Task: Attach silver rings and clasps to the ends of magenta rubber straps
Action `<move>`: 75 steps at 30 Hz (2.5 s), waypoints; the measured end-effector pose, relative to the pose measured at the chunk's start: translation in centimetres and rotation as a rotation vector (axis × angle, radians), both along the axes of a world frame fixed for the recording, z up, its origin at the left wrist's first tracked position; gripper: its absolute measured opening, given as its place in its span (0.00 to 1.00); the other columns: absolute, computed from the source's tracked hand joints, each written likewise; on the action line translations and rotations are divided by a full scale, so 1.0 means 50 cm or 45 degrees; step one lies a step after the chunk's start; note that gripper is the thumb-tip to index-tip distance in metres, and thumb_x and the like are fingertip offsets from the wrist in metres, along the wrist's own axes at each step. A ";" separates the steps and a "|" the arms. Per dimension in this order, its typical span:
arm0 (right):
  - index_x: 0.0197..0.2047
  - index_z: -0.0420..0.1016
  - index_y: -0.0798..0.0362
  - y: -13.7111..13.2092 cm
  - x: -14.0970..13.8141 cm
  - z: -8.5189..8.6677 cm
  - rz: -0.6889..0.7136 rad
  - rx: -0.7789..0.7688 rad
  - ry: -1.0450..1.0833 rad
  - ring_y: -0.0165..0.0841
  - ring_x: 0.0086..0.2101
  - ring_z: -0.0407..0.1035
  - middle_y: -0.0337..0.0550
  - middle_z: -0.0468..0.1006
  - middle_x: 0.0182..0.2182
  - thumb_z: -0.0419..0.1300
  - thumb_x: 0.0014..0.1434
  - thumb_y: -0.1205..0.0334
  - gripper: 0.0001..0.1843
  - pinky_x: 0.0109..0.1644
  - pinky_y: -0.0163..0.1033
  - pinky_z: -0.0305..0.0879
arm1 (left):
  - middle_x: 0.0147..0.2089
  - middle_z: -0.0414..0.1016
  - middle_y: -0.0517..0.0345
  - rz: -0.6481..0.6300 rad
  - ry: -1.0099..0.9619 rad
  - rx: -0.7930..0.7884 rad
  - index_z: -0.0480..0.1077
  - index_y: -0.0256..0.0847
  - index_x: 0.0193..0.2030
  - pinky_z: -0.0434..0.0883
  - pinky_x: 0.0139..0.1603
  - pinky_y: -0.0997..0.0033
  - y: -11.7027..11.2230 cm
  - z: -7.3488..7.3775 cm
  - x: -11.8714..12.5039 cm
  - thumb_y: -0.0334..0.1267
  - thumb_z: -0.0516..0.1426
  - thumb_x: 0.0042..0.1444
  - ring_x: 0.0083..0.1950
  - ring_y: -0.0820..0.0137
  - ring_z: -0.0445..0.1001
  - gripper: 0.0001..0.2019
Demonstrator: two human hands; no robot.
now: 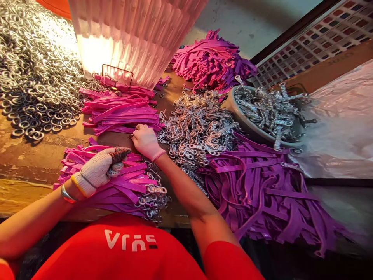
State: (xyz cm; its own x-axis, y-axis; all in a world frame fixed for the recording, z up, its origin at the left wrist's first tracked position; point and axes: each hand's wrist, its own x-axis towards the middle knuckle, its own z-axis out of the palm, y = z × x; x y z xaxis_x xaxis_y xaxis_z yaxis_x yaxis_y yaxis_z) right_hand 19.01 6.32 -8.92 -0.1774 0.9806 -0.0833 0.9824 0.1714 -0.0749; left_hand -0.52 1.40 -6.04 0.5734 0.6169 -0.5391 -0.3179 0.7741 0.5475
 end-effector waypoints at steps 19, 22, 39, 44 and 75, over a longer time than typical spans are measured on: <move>0.28 0.75 0.53 -0.191 -0.034 0.184 0.124 -0.076 0.778 0.31 0.36 0.70 0.40 0.76 0.32 0.55 0.69 0.63 0.17 0.44 0.36 0.64 | 0.23 0.66 0.65 0.182 -0.013 -0.056 0.68 0.35 0.35 0.47 0.17 0.84 0.005 -0.002 -0.002 0.32 0.53 0.66 0.18 0.83 0.54 0.08; 0.28 0.74 0.51 -0.293 -0.038 0.228 0.105 -0.096 0.906 0.31 0.35 0.70 0.39 0.76 0.32 0.56 0.68 0.65 0.15 0.42 0.36 0.65 | 0.20 0.59 0.67 0.199 -0.007 -0.059 0.70 0.34 0.34 0.48 0.15 0.83 0.015 -0.007 -0.008 0.32 0.54 0.65 0.17 0.82 0.51 0.08; 0.59 0.75 0.49 -0.311 -0.059 0.194 -0.026 0.248 0.725 0.37 0.49 0.75 0.46 0.82 0.51 0.52 0.71 0.64 0.17 0.55 0.41 0.67 | 0.22 0.64 0.63 -0.152 0.227 0.589 0.71 0.38 0.35 0.53 0.14 0.83 -0.064 0.074 -0.029 0.43 0.61 0.59 0.17 0.80 0.56 0.10; 0.59 0.74 0.53 -0.309 -0.076 0.196 0.001 0.241 0.255 0.39 0.41 0.72 0.50 0.81 0.43 0.51 0.71 0.66 0.18 0.44 0.41 0.63 | 0.19 0.59 0.63 -0.303 0.352 0.804 0.64 0.40 0.25 0.51 0.15 0.77 -0.085 0.081 -0.025 0.47 0.56 0.62 0.16 0.78 0.53 0.18; 0.54 0.72 0.57 -0.347 -0.068 0.158 -0.083 -0.202 -0.052 0.43 0.36 0.80 0.48 0.84 0.35 0.52 0.70 0.59 0.16 0.33 0.40 0.61 | 0.31 0.79 0.53 -0.505 0.621 1.392 0.77 0.37 0.32 0.66 0.36 0.71 -0.112 0.005 -0.023 0.39 0.58 0.61 0.33 0.66 0.71 0.11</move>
State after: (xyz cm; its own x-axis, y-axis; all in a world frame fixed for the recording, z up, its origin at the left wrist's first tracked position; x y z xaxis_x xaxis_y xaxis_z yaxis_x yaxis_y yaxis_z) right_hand 15.61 -11.02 -1.04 -0.1074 0.9638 -0.2439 0.9938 0.0967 -0.0555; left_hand -1.68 -4.22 -5.81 0.7064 0.7049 -0.0638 0.2469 -0.1609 0.9556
